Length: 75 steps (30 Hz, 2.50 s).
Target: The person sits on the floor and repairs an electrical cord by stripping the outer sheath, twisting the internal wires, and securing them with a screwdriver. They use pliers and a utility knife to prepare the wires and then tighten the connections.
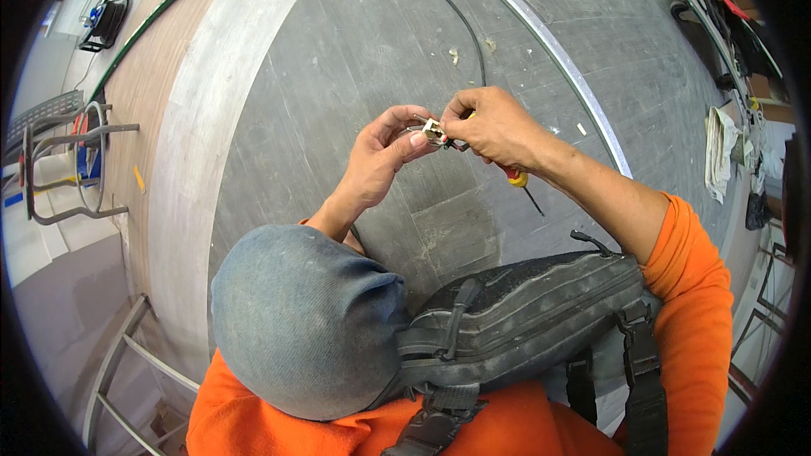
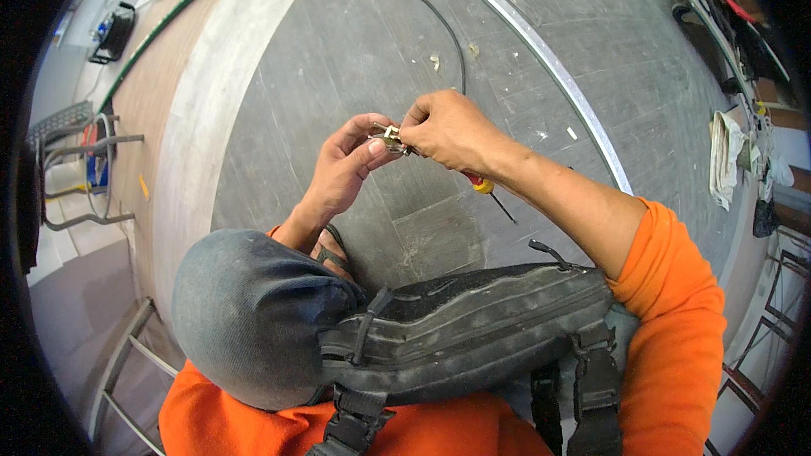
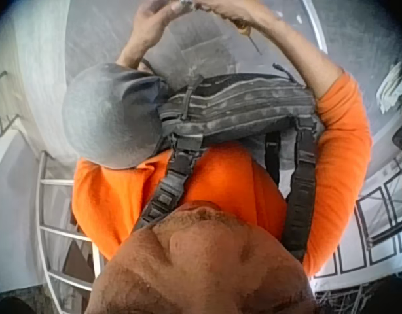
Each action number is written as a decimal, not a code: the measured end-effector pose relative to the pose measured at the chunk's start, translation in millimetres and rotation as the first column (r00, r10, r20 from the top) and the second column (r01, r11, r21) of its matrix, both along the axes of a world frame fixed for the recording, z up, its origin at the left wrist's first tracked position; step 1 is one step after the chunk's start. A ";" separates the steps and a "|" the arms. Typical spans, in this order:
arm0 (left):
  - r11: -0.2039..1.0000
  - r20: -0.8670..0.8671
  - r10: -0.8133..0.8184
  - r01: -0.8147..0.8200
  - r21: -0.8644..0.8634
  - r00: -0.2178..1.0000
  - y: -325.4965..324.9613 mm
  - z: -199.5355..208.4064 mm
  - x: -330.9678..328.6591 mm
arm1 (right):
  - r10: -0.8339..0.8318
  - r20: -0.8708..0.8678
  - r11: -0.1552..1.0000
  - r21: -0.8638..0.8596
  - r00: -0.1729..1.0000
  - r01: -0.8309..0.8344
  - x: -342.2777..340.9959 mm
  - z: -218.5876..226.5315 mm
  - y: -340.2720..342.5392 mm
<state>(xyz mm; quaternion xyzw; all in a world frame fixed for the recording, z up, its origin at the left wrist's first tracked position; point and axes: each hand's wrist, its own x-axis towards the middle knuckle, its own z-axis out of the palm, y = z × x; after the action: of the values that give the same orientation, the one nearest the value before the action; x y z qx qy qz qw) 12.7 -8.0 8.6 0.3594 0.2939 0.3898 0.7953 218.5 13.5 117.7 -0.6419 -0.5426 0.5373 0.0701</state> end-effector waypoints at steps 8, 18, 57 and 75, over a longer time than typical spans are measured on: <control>0.963 0.142 -0.109 0.140 -0.229 0.984 1.6 -7.4 -6.6 | -0.208 -0.440 0.854 0.354 0.874 0.382 17.2 27.9 17.8; 0.887 0.248 -0.269 0.340 -0.314 0.931 -6.4 -4.2 0.0 | -0.091 -0.732 0.687 0.445 0.676 0.574 -3.6 45.9 18.3; 0.852 0.267 -0.340 0.415 -0.318 0.902 -10.4 -2.4 4.0 | -0.156 -0.736 0.680 0.403 0.658 0.612 -8.8 31.2 23.3; 0.907 0.036 -0.290 0.286 -0.307 0.956 -16.5 -16.0 1.9 | 0.238 0.446 0.820 0.383 0.863 -0.425 10.6 65.2 31.1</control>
<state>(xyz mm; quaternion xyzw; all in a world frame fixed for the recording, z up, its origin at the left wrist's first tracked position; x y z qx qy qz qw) 14.6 -24.5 -7.4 0.2720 0.2993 0.2155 0.8888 229.1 44.6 183.0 -0.5901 -0.7642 0.2595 0.0208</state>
